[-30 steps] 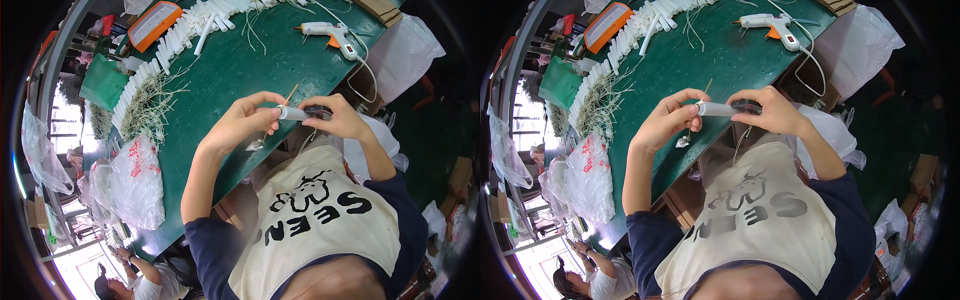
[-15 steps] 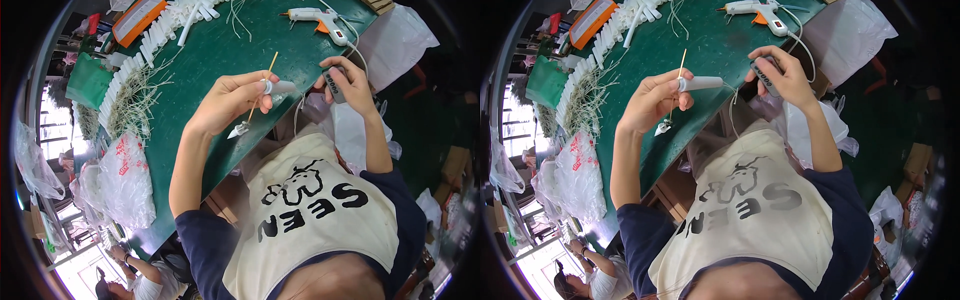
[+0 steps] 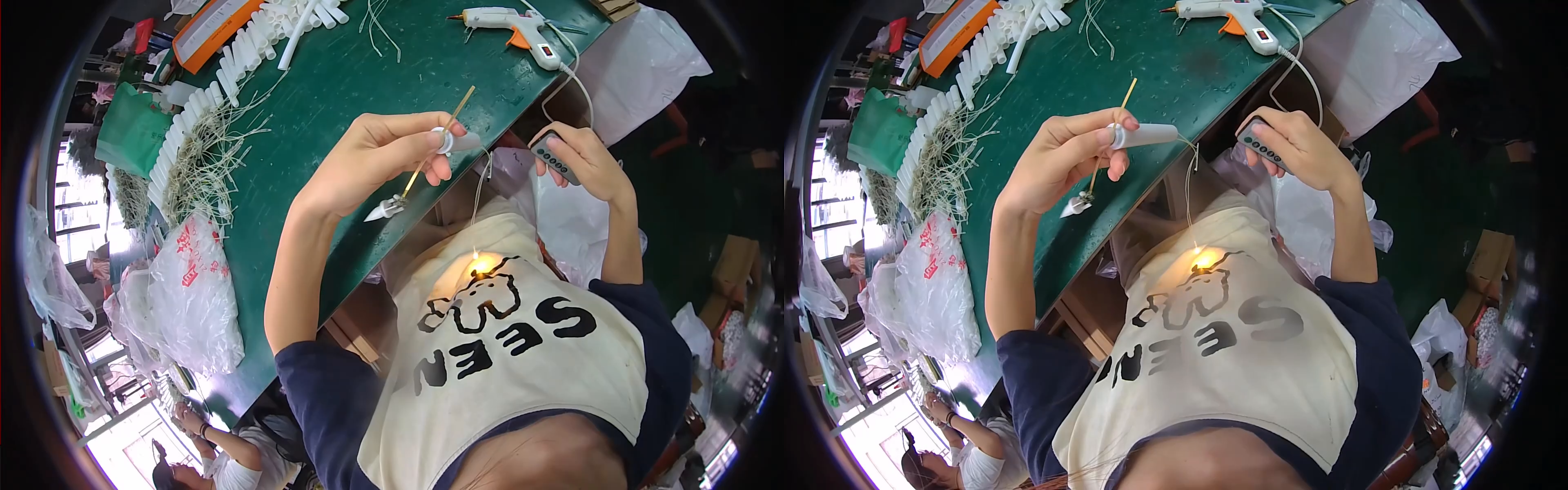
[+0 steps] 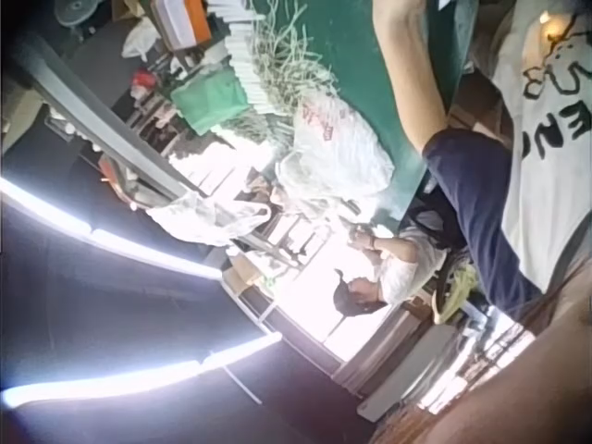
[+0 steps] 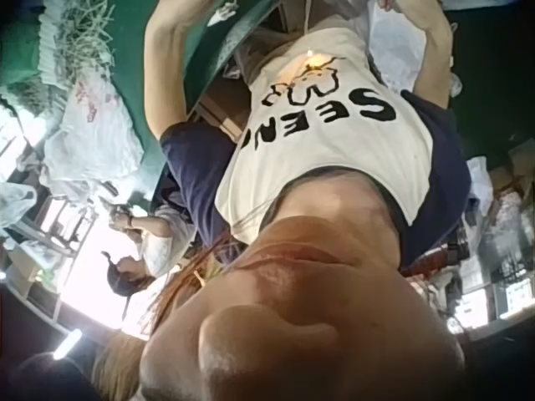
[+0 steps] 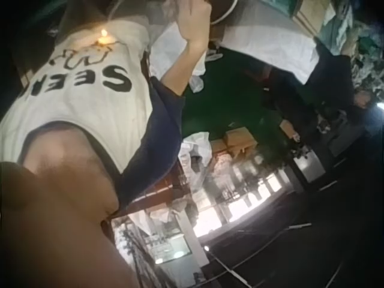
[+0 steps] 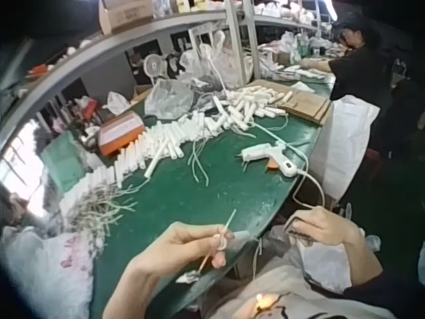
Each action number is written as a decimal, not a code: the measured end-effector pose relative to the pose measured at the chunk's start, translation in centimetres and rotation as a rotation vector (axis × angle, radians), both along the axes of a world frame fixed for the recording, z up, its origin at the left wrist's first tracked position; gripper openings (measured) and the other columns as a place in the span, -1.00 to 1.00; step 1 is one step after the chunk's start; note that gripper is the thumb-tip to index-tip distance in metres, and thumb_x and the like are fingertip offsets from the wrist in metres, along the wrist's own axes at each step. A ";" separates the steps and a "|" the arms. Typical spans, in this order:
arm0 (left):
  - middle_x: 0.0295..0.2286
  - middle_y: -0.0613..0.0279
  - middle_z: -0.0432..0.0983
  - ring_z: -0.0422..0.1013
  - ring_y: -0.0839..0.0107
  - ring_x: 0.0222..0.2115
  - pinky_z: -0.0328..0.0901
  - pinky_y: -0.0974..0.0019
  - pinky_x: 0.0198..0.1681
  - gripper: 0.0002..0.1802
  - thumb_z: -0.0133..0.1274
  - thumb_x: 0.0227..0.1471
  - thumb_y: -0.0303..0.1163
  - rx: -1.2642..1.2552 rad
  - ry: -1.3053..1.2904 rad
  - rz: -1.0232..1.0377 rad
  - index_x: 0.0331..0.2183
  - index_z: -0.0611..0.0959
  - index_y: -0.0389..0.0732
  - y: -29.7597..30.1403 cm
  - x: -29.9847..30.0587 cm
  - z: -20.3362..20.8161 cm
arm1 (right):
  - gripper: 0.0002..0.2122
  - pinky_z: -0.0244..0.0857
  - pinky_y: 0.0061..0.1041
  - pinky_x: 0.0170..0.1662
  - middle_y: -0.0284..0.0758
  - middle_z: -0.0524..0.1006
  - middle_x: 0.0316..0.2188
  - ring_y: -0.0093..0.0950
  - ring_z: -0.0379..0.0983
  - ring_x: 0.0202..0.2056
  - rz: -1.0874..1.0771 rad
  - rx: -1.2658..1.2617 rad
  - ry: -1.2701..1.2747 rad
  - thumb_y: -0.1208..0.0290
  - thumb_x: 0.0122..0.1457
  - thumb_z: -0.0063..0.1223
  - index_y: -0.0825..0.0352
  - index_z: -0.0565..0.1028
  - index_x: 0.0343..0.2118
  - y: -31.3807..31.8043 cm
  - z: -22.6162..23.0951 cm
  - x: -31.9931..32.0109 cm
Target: Assembling small plastic tubes with internal components and wires using a glue gun.
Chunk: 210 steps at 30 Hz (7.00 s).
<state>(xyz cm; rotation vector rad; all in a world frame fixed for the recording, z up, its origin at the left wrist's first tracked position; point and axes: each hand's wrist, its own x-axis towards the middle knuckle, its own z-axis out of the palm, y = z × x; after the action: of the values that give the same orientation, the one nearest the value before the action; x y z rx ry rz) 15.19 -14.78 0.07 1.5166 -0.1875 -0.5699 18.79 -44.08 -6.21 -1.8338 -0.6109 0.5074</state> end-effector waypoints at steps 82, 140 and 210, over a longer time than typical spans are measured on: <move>-0.61 0.55 0.18 0.08 0.73 -0.57 0.02 0.57 -0.50 -0.74 0.11 0.00 -0.37 0.050 -0.215 0.375 -0.22 0.56 -0.25 -0.6 -2.1 -0.6 | -0.69 0.20 -0.70 -0.48 -0.38 0.40 -0.45 -0.56 0.38 -0.43 -0.477 0.182 -0.615 0.58 -0.23 0.32 0.32 0.54 -0.32 11.4 2.7 -3.0; -0.42 0.26 0.31 0.06 0.68 -0.61 -0.02 0.65 -0.64 -0.64 -0.22 0.21 -0.40 0.230 -0.043 0.835 0.03 0.24 -0.24 16.1 -6.2 2.6 | -0.76 0.29 -0.20 -0.29 -0.06 0.52 -0.41 -0.09 0.44 -0.36 -0.727 -0.517 -0.865 0.28 0.03 0.07 0.38 0.53 -0.34 -0.9 2.9 28.8; -0.55 0.18 0.38 0.32 0.52 -0.59 0.21 0.43 -0.52 -0.83 -0.28 0.18 -0.53 0.402 -0.726 0.625 -0.18 0.35 -0.29 0.5 -5.6 3.5 | -0.75 0.32 -0.62 -0.52 -0.20 0.48 -0.34 -0.60 0.34 -0.47 -0.104 0.741 0.883 0.33 0.13 0.04 0.36 0.38 -0.21 7.6 2.8 -0.8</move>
<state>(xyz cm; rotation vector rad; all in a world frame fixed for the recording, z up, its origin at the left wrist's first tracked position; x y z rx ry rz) 9.62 -14.24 3.58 2.0030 -0.1429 0.4883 18.02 -36.49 -3.37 -0.8035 -0.0553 0.8117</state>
